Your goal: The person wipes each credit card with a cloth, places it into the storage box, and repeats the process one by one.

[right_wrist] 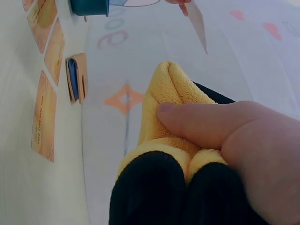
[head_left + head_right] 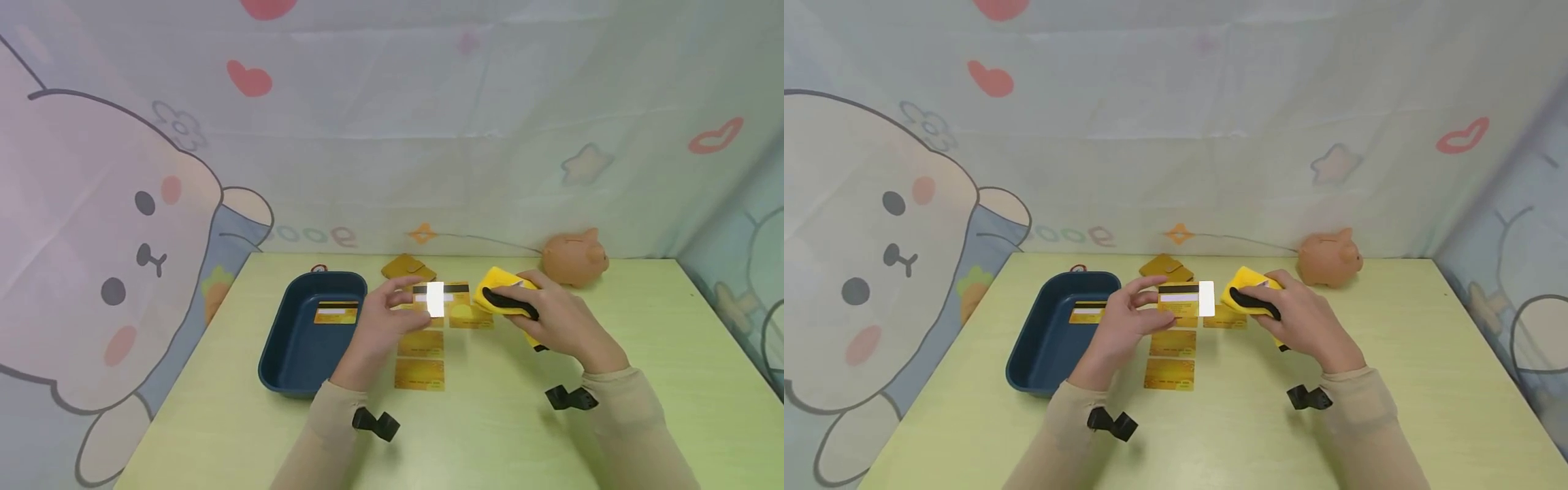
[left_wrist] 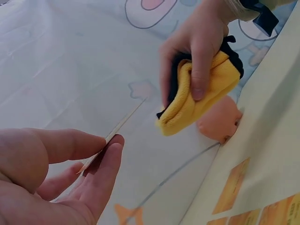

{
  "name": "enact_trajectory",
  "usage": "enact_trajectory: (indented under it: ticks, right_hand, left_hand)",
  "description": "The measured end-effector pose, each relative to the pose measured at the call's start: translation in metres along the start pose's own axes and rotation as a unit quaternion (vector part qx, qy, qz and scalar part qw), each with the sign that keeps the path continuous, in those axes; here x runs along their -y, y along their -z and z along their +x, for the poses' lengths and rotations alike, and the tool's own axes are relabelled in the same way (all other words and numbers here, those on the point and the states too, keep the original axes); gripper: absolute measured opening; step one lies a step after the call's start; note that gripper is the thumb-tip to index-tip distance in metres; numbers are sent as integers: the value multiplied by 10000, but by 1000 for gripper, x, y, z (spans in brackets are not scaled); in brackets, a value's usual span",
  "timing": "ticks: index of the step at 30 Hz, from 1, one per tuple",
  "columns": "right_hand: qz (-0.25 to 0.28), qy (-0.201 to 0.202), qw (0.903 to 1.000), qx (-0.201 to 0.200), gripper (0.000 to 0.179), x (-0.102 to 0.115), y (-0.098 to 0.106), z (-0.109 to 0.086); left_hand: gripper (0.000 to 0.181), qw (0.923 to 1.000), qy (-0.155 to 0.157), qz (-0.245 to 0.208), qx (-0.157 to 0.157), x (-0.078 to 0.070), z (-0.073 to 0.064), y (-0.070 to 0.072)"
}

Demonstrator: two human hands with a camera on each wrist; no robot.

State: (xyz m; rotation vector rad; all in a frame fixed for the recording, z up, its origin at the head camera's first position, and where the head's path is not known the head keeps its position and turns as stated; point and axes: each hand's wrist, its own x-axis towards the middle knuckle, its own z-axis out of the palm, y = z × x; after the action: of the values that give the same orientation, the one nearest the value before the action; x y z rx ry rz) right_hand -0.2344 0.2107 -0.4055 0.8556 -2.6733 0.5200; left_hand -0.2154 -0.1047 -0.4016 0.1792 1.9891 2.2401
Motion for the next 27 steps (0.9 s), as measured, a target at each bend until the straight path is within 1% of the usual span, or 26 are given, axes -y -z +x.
enact_trajectory:
  ticks: [2, 6, 11, 15, 19, 23, 27]
  right_hand:
    - [24, -3, 10000, -3, 53, 0, 1, 0]
    - [68, -8, 10000, 20, 53, 0, 2, 1]
    - [108, 23, 9999, 48, 53, -1, 2, 1]
    - [102, -13, 9999, 68, 53, -2, 3, 0]
    - [115, -88, 9998, 103, 54, -2, 4, -2]
    - [123, -107, 9998, 123, 54, -1, 4, -3]
    - [144, -100, 9998, 121, 54, -2, 3, -5]
  left_hand:
    - [59, 10000, -21, -79, 7, -6, -1, 7]
    - [60, 9999, -43, -128, -102, -17, -3, 22]
    - [59, 9996, -80, -11, -257, -29, -6, 48]
    - [61, 9988, -64, 264, -402, -36, -7, 71]
    - [65, 9968, 14, 610, -520, -43, -5, 93]
    - [65, 9917, 137, 1106, -643, -46, -1, 113]
    - [64, 9853, 302, 1516, -720, -44, 2, 131]
